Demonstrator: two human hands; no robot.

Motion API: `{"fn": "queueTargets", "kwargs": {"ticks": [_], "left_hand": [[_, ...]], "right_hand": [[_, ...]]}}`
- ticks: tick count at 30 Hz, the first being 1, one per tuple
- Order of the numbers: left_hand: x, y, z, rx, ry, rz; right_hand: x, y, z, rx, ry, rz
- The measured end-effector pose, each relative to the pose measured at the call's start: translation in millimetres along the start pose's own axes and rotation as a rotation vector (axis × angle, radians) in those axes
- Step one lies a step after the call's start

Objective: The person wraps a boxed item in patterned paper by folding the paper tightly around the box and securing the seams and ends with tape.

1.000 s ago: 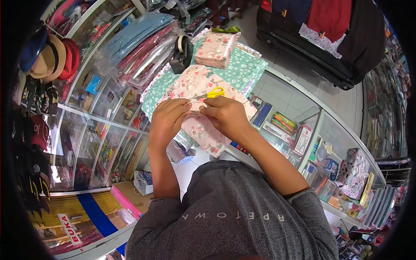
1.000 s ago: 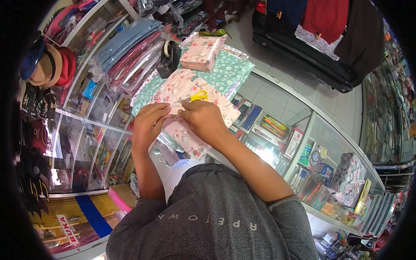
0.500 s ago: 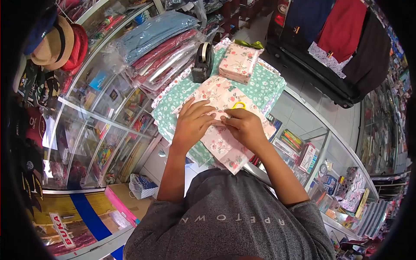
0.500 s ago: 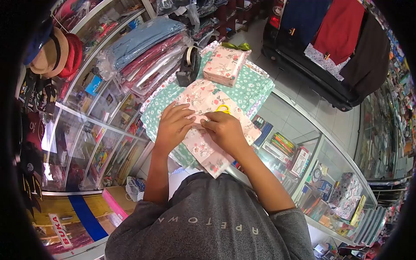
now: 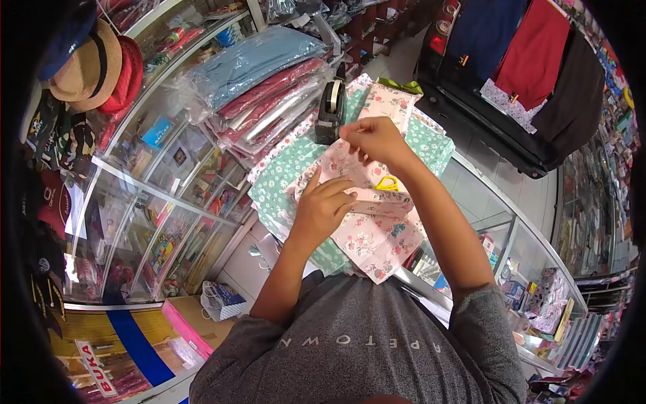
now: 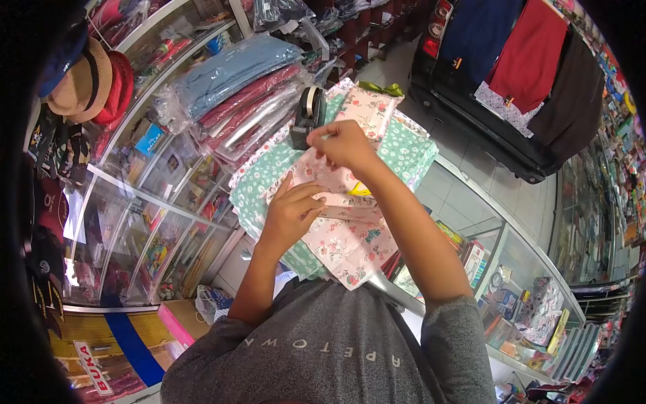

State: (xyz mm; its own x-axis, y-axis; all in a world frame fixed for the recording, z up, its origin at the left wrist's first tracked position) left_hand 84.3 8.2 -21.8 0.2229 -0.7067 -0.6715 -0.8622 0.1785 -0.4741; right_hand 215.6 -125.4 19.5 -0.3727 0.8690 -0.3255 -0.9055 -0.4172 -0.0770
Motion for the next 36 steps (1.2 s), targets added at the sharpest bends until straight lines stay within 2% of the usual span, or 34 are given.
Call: {"fn": "queueTargets", "kwargs": {"ticks": [2, 3, 6, 11, 14, 19, 21, 23, 25, 28, 35, 36], "left_hand": [[0, 2, 0, -0.007, 0.003, 0.014], [1, 2, 1, -0.021, 0.008, 0.030], [1, 1, 2, -0.003, 0.017, 0.034], [1, 3, 3, -0.018, 0.038, 0.053], [1, 4, 2, 0.003, 0.039, 0.049], [-1, 4, 1, 0.036, 0.049, 0.061], [-1, 6, 2, 0.040, 0.050, 0.058], [-1, 6, 2, 0.049, 0.049, 0.055], [2, 5, 5, 0.051, 0.067, 0.071], [3, 5, 6, 0.059, 0.059, 0.069], [3, 4, 7, 0.072, 0.054, 0.084], [2, 4, 7, 0.074, 0.055, 0.079]], "right_hand": [[8, -30, -18, 0.223, -0.276, -0.105], [11, -45, -22, 0.216, -0.276, -0.111], [25, -73, -39, 0.454, -0.295, -0.113], [34, -93, -57, 0.519, -0.306, -0.145], [42, -101, -68, 0.662, -0.392, -0.062], [40, -108, -83, 0.688, -0.457, 0.026], [39, -107, -87, 0.688, -0.621, 0.028], [33, -103, -87, 0.672, -0.620, 0.001], [35, -102, -86, 0.652, -0.740, 0.064], [32, -93, -70, 0.608, -0.820, -0.012], [27, -91, -69, 0.574, -0.632, -0.058], [21, -91, -72, 0.578, -0.460, -0.097]]}}
Point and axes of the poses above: each hand's wrist, its own y-axis away from the middle knuckle, its own x-axis out of the palm, z = x × y, the point moved 5 cm from there along -y, towards the middle knuckle, and after that the axes turned 9 degrees about -x, right-handed, at the moved point
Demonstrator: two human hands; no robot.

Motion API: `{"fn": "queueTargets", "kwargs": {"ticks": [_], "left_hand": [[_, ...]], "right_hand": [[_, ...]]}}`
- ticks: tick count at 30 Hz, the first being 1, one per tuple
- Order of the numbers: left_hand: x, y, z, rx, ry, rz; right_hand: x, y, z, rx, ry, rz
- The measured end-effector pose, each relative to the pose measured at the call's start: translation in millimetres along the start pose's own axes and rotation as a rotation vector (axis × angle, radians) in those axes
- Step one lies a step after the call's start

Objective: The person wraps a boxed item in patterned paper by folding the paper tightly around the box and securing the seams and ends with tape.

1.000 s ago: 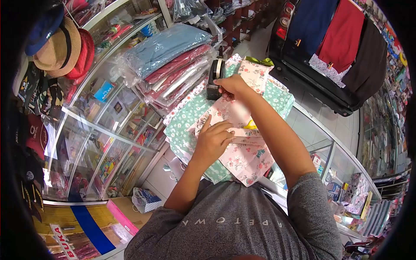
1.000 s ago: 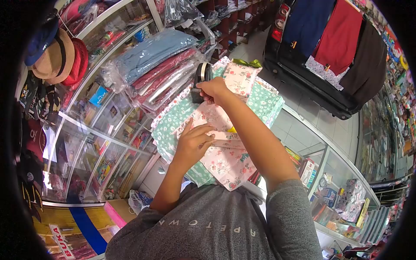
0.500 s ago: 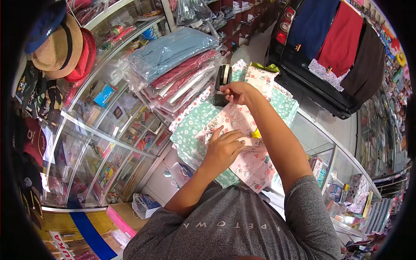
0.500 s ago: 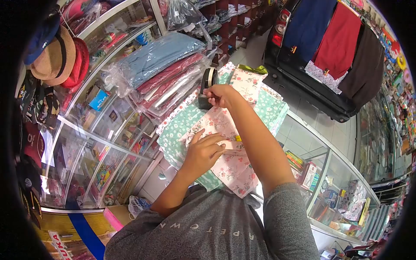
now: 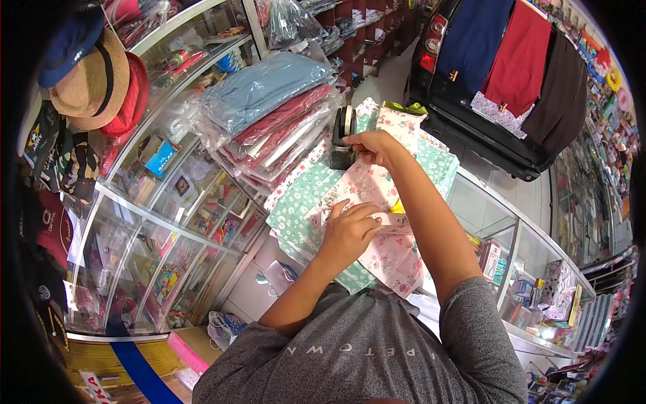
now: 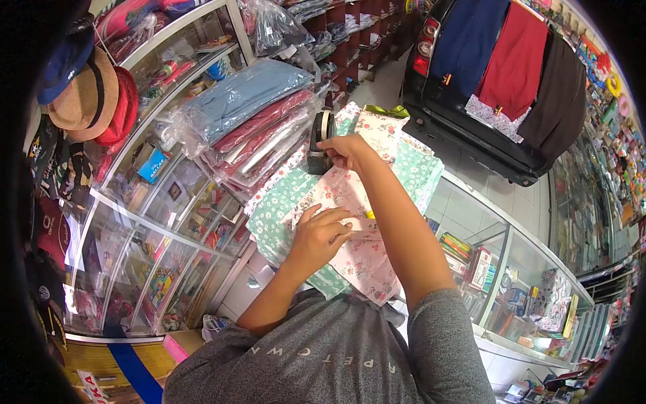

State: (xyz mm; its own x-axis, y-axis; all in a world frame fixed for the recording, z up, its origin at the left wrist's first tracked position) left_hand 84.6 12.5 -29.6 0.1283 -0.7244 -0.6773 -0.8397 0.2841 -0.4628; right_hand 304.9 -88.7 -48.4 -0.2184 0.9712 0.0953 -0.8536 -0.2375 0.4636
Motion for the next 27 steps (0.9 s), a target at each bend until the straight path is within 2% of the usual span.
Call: {"fn": "queueTargets", "kwargs": {"ticks": [1, 5, 8, 10, 17, 20, 27], "left_hand": [[-1, 0, 0, 0.002, 0.001, -0.005], [-2, -2, 0, -0.017, 0.022, -0.012], [-2, -2, 1, -0.018, 0.027, -0.013], [-1, -3, 1, -0.014, 0.024, -0.024], [-2, -3, 1, -0.013, 0.022, -0.019], [0, -5, 3, -0.012, 0.026, -0.009], [-1, -8, 3, -0.008, 0.028, -0.027]], "right_hand": [[-6, -1, 1, -0.021, 0.152, -0.081], [-6, -1, 4, -0.163, 0.028, -0.168], [-6, 0, 10, -0.175, 0.023, -0.155], [-3, 1, 11, -0.153, 0.007, -0.049], [5, 1, -4, -0.171, -0.024, 0.002], [5, 11, -6, -0.249, -0.030, -0.052], [2, 21, -6, -0.353, -0.089, 0.016]]}}
Point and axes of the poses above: each hand's wrist, its own y-axis away from the middle knuckle, its own x-axis out of the palm, z = x × y, the point moved 5 cm from there along -y, towards the middle knuckle, and after that the axes turned 9 degrees about -x, right-handed, at the moved point
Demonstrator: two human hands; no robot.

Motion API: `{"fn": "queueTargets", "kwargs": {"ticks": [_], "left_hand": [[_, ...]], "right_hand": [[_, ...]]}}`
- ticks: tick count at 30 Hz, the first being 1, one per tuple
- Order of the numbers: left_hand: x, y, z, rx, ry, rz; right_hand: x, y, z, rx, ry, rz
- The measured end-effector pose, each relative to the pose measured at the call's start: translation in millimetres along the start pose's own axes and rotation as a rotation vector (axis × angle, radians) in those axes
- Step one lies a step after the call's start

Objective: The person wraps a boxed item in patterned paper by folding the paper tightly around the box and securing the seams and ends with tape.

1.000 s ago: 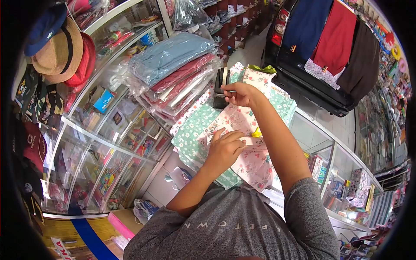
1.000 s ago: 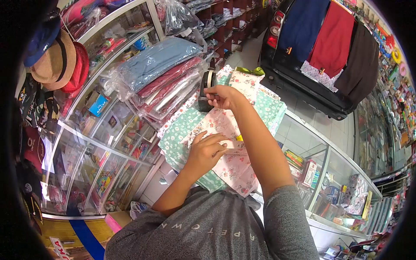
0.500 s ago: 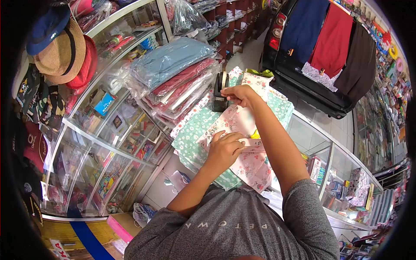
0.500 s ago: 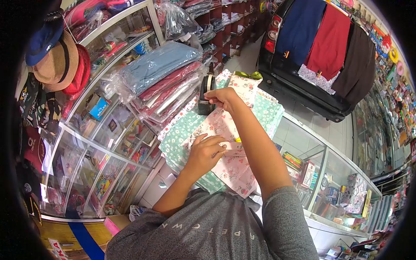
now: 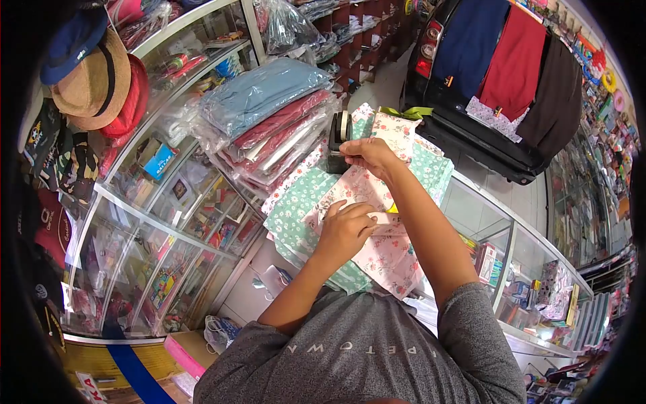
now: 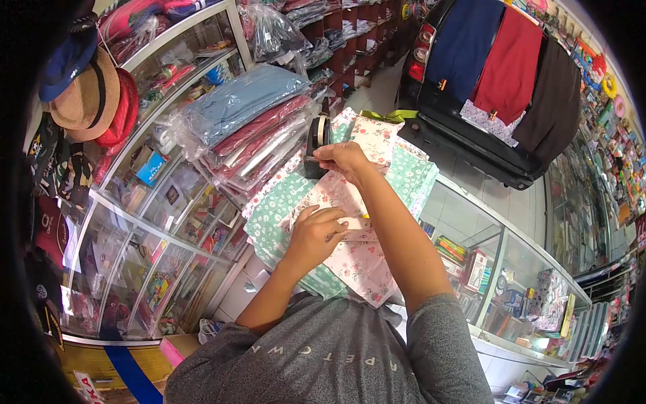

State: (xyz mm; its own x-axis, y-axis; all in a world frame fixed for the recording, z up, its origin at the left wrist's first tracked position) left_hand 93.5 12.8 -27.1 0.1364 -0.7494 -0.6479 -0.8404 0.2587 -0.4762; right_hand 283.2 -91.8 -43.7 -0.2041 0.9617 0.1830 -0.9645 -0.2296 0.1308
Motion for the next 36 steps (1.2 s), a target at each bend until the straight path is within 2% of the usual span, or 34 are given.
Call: {"fn": "queueTargets", "kwargs": {"ticks": [8, 10, 14, 19, 26, 28, 36], "left_hand": [[0, -2, 0, 0.006, -0.006, -0.012], [-1, -3, 0, 0.004, 0.001, -0.007], [-1, -3, -1, 0.006, -0.002, -0.015], [-2, -5, 0, 0.022, 0.023, -0.020], [-1, -6, 2, 0.026, 0.018, -0.018], [-1, -5, 1, 0.027, 0.016, -0.045], [0, -4, 2, 0.021, 0.037, 0.003]], "right_hand": [[2, 9, 3, -0.042, 0.048, 0.046], [3, 12, 2, 0.006, 0.129, -0.004], [12, 13, -3, 0.043, 0.099, -0.048], [17, 10, -11, 0.063, 0.033, -0.199], [17, 15, -5, 0.024, 0.033, -0.193], [16, 17, -2, -0.046, 0.005, -0.200], [4, 9, -1, 0.041, -0.030, -0.190]]}}
Point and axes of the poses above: each hand's wrist, its own y-axis away from the middle knuckle, its own x-axis out of the palm, z = x × y, the point moved 5 cm from there along -y, towards the middle knuckle, and after that the axes turned 9 degrees about -x, right-handed, at the moved point
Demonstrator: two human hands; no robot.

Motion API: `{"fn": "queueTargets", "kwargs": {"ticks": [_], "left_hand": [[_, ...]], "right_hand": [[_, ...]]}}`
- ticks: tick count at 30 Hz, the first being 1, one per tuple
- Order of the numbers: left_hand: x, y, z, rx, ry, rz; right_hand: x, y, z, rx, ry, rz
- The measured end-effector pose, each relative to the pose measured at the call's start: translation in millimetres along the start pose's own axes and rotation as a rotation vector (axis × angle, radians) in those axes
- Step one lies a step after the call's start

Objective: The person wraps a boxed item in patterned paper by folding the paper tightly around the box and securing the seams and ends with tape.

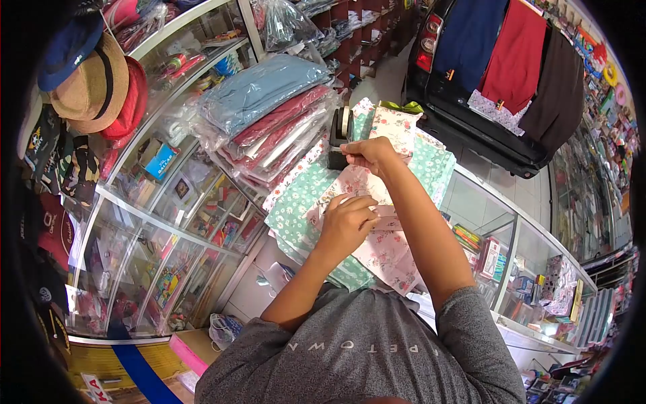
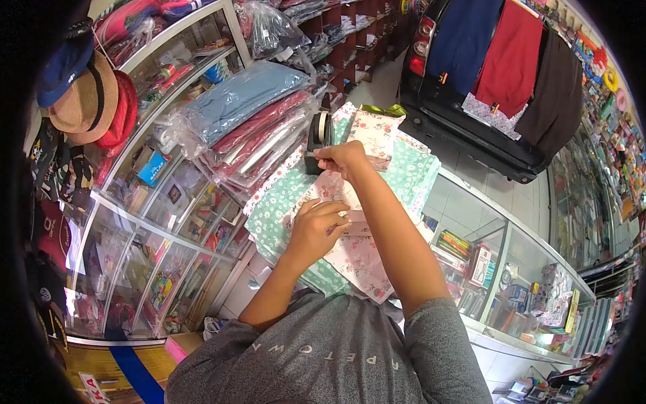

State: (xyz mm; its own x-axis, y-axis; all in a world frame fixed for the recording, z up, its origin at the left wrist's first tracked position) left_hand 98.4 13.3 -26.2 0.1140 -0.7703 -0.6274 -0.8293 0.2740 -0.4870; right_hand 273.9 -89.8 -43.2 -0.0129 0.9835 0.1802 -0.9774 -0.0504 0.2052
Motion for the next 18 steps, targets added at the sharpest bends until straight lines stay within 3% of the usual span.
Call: {"fn": "queueTargets", "kwargs": {"ticks": [8, 18], "left_hand": [[-2, -2, -3, 0.003, -0.013, -0.020], [-3, -5, -4, 0.005, -0.020, -0.033]], "right_hand": [[-3, -8, -20, 0.240, -0.133, 0.104], [4, 0, -37, 0.323, -0.182, 0.266]]}}
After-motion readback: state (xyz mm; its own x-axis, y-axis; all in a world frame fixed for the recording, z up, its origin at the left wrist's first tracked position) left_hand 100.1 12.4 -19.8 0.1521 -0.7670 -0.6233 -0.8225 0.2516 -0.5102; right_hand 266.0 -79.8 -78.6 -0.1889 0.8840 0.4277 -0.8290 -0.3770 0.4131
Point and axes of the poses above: each hand's wrist, its own y-axis away from the middle knuckle, its own x-axis out of the palm, z = x × y, the point moved 5 cm from there along -y, towards the middle knuckle, and after that the axes turned 9 degrees about -x, right-handed, at the moved point
